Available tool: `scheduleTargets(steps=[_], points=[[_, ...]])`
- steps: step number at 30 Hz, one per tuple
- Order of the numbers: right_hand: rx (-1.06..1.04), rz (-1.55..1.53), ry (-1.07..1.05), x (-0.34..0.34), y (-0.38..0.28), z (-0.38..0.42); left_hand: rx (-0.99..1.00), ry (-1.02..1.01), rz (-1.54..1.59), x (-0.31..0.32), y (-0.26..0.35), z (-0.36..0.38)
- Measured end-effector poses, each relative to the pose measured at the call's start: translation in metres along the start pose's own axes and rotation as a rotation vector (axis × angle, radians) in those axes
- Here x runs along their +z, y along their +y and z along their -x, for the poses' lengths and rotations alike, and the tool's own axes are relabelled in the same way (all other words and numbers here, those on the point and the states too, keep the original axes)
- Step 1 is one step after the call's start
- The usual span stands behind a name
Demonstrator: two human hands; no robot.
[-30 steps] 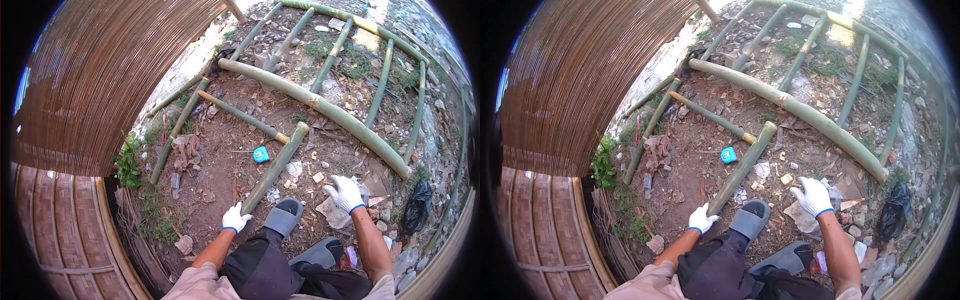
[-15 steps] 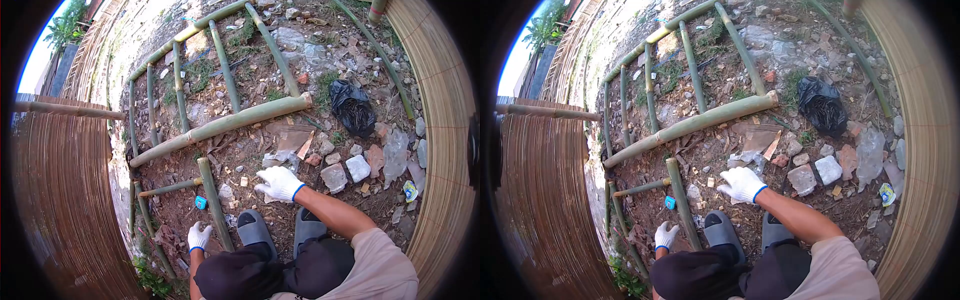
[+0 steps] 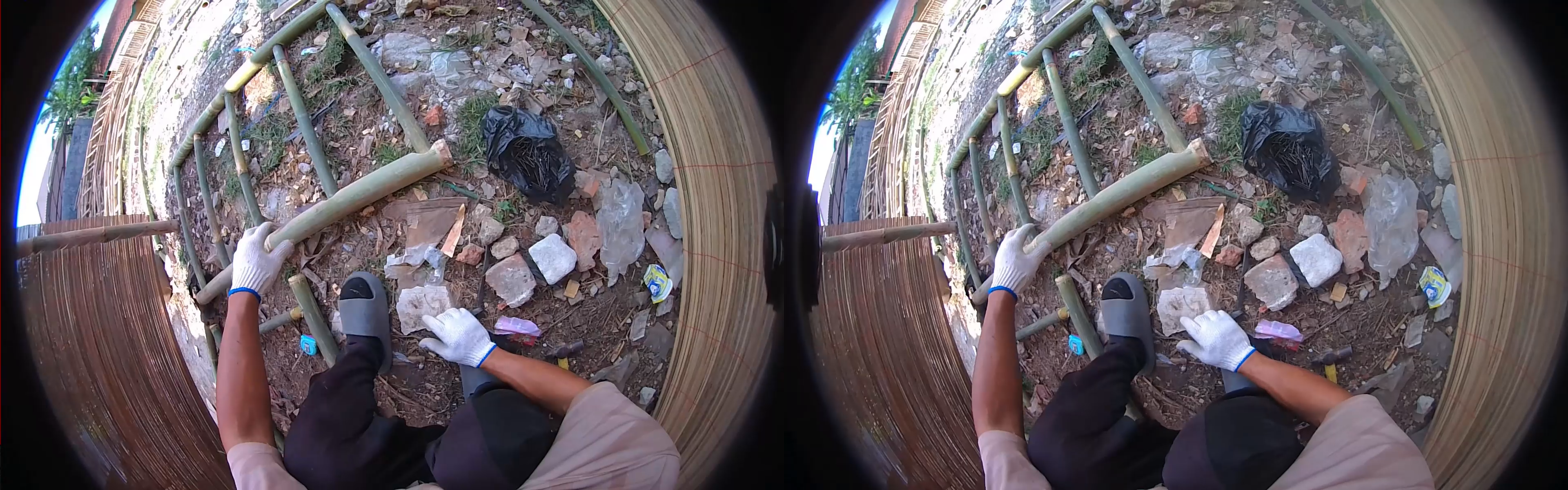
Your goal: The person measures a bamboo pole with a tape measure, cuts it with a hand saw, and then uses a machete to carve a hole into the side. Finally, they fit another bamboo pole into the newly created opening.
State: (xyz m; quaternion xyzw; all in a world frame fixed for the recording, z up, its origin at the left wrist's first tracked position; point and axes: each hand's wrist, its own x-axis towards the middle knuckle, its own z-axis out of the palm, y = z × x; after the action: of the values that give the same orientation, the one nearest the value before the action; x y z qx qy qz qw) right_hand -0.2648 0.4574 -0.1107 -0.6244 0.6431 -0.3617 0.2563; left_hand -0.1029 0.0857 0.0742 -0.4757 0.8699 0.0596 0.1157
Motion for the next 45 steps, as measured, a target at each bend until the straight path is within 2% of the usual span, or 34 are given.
scheduleTargets(steps=[6,12,14,15,18,20,23,26,28,32,38,42,45], points=[[0.016,0.041,-0.002,-0.004,-0.002,0.000,0.294,-0.100,0.170,0.048,0.068,-0.081],[0.068,0.164,-0.007,-0.003,0.001,-0.005,0.432,-0.004,0.477,0.128,0.111,-0.128],[0.107,0.227,-0.032,-0.006,-0.002,-0.004,0.317,0.155,0.570,0.150,0.122,-0.132],[0.118,0.268,-0.042,-0.008,0.000,-0.008,0.355,0.233,0.475,0.156,0.125,-0.132],[0.207,0.378,-0.077,-0.009,0.002,-0.007,0.314,0.186,0.368,0.150,0.131,-0.129],[0.260,0.388,-0.031,-0.008,-0.005,-0.004,0.349,0.261,0.350,0.157,0.129,-0.130],[0.362,0.402,0.024,-0.013,-0.036,-0.007,0.355,0.235,0.325,0.154,0.131,-0.132],[0.344,0.436,0.234,-0.036,-0.047,-0.020,0.354,0.221,0.283,0.156,0.130,-0.132],[0.505,0.541,0.448,-0.069,-0.047,-0.029,0.347,0.188,0.247,0.154,0.130,-0.131],[0.924,0.674,0.937,-0.101,-0.042,0.016,0.366,0.185,0.266,0.161,0.126,-0.135],[1.350,0.859,0.798,-0.116,-0.033,0.176,0.414,0.160,0.265,0.158,0.124,-0.136],[1.702,0.882,0.786,-0.120,-0.057,0.237,0.385,0.071,0.333,0.161,0.121,-0.141],[1.894,0.840,0.813,-0.109,-0.079,0.286,0.436,0.004,0.335,0.165,0.113,-0.152]])
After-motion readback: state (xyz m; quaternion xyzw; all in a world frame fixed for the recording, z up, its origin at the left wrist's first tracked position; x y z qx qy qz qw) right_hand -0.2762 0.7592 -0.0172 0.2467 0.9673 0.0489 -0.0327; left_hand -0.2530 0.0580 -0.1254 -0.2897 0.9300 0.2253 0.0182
